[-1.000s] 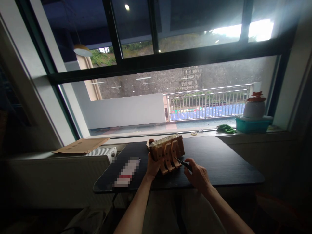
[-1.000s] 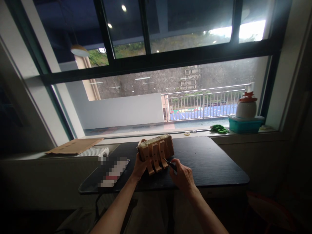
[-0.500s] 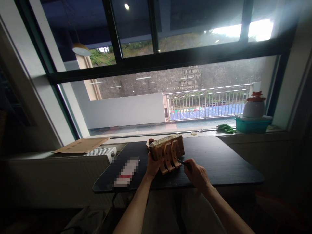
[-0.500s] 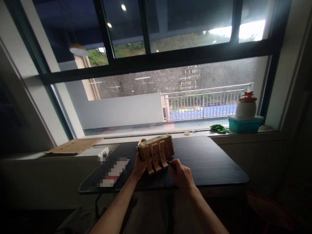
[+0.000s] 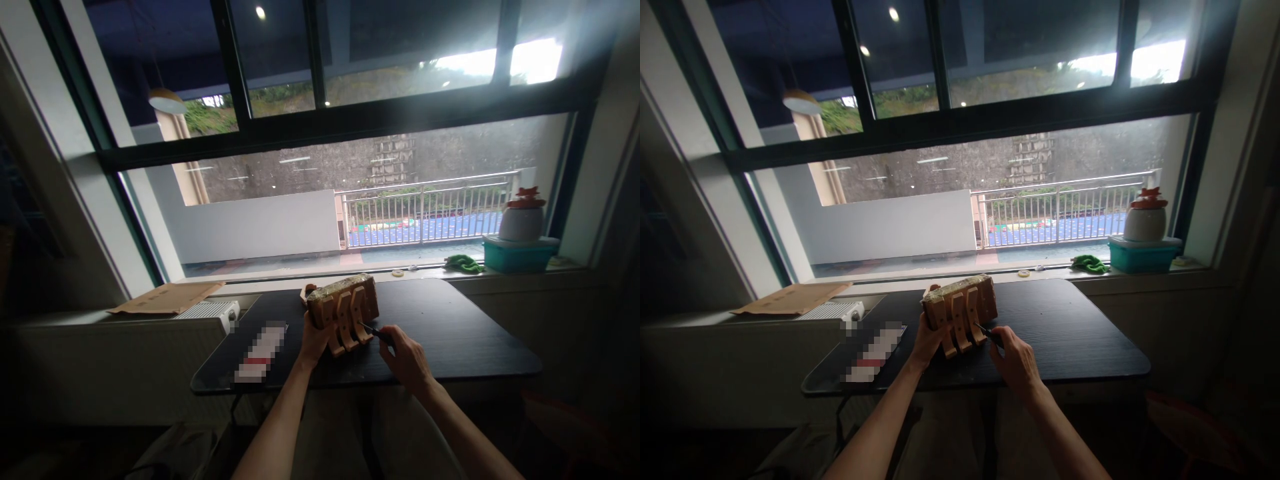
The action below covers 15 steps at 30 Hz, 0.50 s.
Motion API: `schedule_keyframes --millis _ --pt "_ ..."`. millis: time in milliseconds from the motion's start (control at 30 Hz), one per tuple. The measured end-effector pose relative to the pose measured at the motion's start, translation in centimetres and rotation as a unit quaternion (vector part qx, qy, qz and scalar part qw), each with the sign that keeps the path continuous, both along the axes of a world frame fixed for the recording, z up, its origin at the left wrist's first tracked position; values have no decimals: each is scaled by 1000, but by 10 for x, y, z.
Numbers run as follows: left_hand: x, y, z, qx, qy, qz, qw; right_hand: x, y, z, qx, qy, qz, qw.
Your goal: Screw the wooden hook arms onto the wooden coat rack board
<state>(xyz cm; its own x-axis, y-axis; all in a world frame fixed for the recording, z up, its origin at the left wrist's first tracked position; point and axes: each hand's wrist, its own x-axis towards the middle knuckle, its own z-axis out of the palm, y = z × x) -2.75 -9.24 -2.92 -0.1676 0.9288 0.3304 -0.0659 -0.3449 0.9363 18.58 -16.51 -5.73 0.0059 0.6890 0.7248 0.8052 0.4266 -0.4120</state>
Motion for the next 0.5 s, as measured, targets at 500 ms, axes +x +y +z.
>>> schedule_keyframes --millis 500 --pt "1 -5 5 -15 14 7 1000 -2 -4 6 -47 -43 -46 997"
